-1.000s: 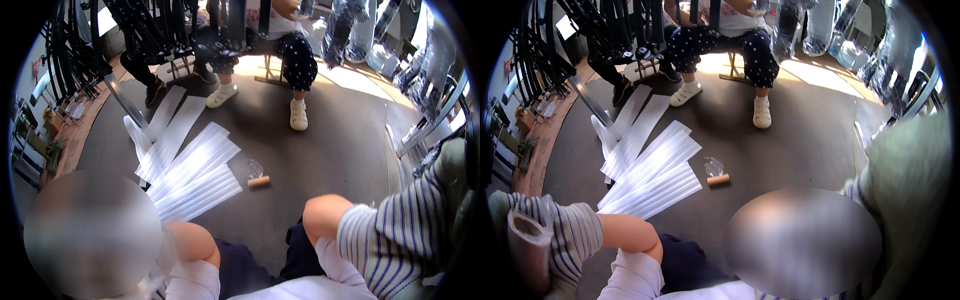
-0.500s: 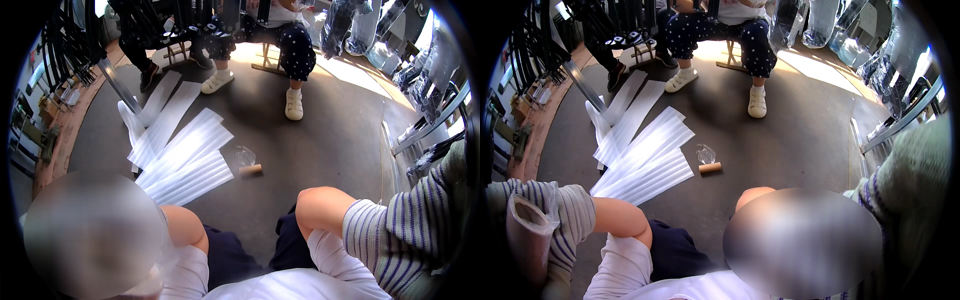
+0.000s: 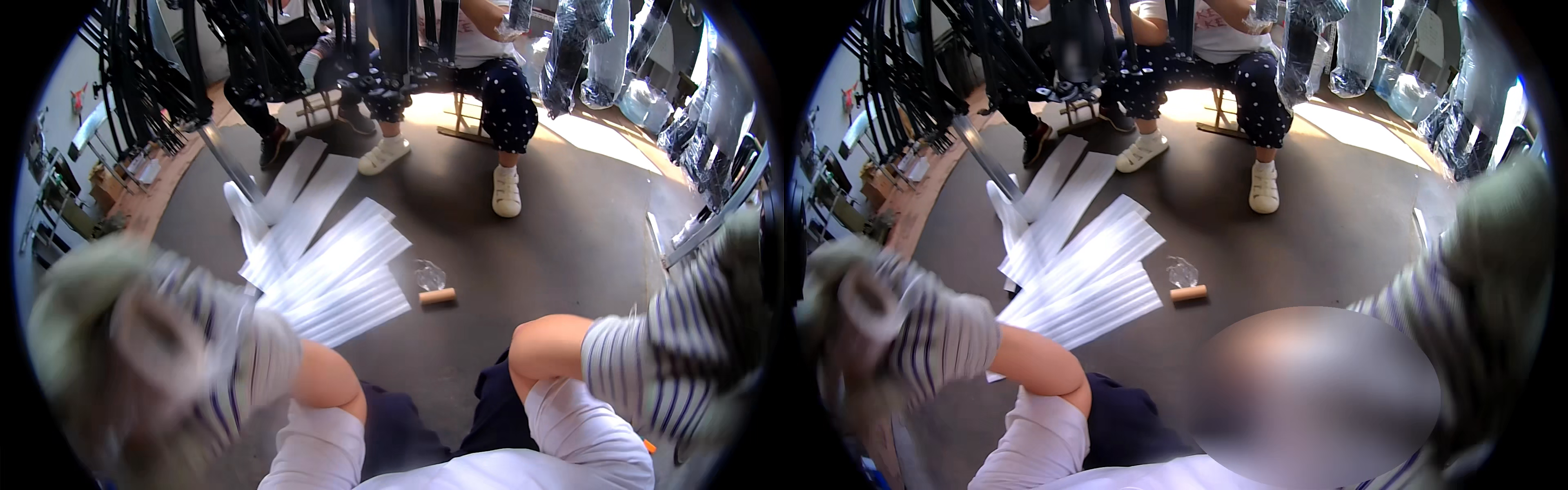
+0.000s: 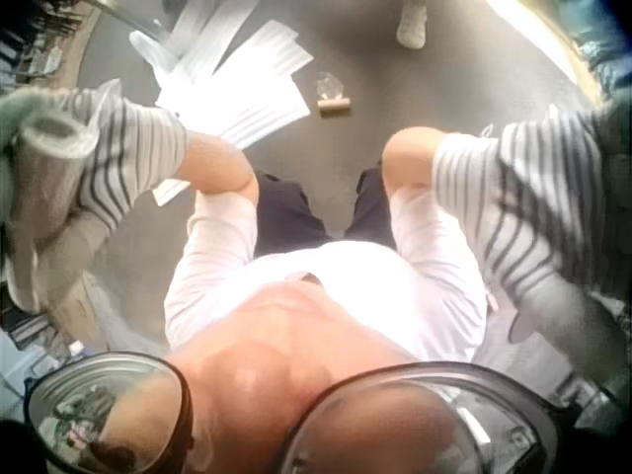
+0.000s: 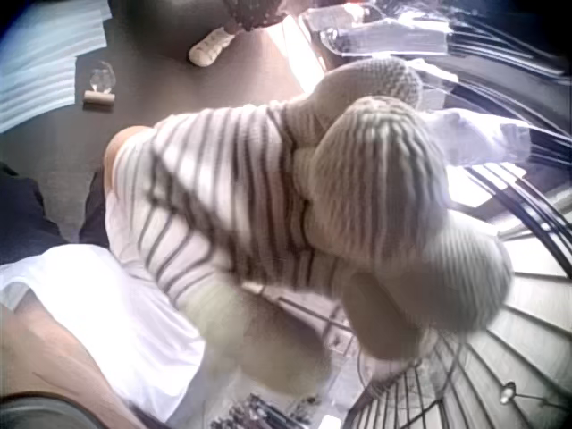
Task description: The person wraps black metal tubes in plastic film, handling them one by one while they are suspended on a rack.
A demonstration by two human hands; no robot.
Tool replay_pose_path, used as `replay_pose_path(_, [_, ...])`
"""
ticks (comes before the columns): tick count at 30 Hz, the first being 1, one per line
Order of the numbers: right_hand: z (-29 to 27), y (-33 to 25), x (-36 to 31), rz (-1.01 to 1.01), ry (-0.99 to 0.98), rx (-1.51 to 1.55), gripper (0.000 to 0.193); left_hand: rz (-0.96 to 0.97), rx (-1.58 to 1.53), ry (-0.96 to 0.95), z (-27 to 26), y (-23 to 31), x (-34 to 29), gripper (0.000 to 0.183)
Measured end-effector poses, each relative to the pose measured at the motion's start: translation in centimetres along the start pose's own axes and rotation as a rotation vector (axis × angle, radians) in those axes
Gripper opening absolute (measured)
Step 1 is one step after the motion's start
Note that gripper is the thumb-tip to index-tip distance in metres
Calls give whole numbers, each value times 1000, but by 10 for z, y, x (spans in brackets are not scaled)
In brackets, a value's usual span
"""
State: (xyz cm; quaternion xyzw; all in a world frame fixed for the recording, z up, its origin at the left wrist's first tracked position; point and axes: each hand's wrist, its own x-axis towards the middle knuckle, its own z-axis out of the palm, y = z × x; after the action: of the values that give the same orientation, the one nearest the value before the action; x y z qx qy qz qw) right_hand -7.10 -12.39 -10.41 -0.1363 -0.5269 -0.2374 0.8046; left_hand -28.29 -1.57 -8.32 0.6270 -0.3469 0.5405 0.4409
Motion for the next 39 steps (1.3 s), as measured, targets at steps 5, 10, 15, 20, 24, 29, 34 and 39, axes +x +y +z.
replay_pose_path(5, [38,30,11,376,111,97,23,-343,-633,78,-60,-59,-5,57])
replay_pose_path(10, [68,61,8,984,-318,312,24,-624,-384,480,-30,-93,-1,62])
replay_pose_path(15, [77,65,-2,1171,-563,288,29,-759,-87,688,-25,-90,-7,51])
replay_pose_path(20, [79,67,-8,1082,-581,285,38,-440,339,730,-14,-99,-6,38])
replay_pose_path(24, [80,77,-15,1092,-438,452,42,-359,476,657,-5,-97,0,29])
replay_pose_path(29, [69,88,-8,1194,-264,799,43,-489,194,620,3,-85,11,34])
replay_pose_path(34, [81,82,-12,1055,-365,522,42,-358,423,580,0,-85,6,35])
replay_pose_path(39, [77,75,-8,885,-486,365,43,-340,191,669,5,-78,8,20])
